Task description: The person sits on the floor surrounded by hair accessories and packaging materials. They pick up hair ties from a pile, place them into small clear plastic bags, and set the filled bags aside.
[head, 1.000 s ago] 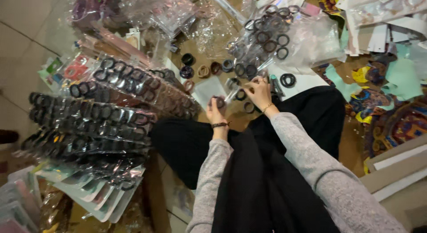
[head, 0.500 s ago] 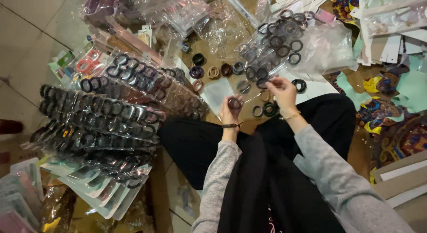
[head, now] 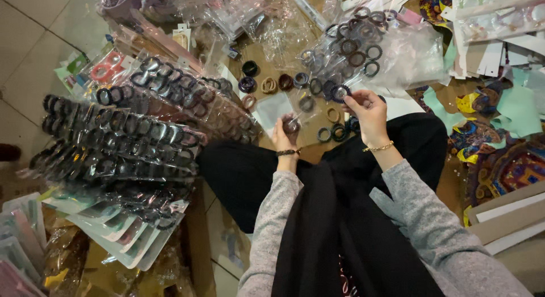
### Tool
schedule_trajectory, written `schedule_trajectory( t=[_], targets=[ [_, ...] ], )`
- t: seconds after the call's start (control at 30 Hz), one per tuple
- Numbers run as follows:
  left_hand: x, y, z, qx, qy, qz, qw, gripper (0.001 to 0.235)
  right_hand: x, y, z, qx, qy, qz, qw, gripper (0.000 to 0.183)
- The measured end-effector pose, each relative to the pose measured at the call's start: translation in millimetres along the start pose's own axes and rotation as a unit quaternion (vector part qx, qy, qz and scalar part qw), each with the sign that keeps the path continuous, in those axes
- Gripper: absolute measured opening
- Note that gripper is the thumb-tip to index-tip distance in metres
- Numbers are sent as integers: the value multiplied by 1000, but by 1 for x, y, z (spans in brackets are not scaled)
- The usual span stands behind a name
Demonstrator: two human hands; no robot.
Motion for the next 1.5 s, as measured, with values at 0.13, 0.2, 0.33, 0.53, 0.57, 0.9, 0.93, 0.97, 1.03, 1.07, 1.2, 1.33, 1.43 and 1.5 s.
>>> schedule_trajectory(
  t=[0.13,0.2,0.33,0.53,0.57,0.9,0.93,0.97,1.03,1.07,1.2,1.33,1.43,1.5],
  targets=[
    [23,26,8,-10,-16,-37,999,27,2,5,-10,9,-10,-6,1000,23],
    [27,29,2,-38,-45,-69,996,34,6,9,-15,29,-29,-11,999,24],
    [39,37,4,-27,-61,-83,994,33,9,10,-21,62,-44,-26,997,24],
    [55,55,8,-70,-69,-120,988,34,13,14,-14,167,-45,-29,985,25],
    [64,65,9,-75,-82,-144,983,35,13,17,-16,205,-84,-35,974,26],
    [55,56,-25,-114,-127,-196,966,35,22,32,-34,358,-198,-105,906,18],
    [61,61,-19,-114,-127,-195,966,35,23,32,-41,358,-198,-105,906,18],
    [68,66,-14,-114,-130,-197,965,34,26,40,-42,374,-185,-154,896,19],
    [62,63,-22,-115,-132,-197,964,33,27,46,-40,389,-171,-202,882,22],
    [50,55,-34,-121,-127,-203,963,29,29,51,-35,403,-184,-237,865,28],
    [30,40,-49,-140,-95,-196,966,25,42,65,-47,383,-176,-286,861,45],
    [23,34,-56,-152,-86,-205,963,24,36,48,-23,359,-259,-241,864,42],
    [53,56,-31,-171,-90,-194,962,27,41,40,-28,352,-297,-167,872,38],
    [68,68,-18,-185,-95,-186,960,27,44,39,-27,366,-312,-134,866,35]
  ],
)
Point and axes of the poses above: each hand's wrist, its own x-axis away from the middle knuckle, its own y-axis out of the palm, z = x × y, the point moved 10 cm from there along -x, towards the middle knuckle
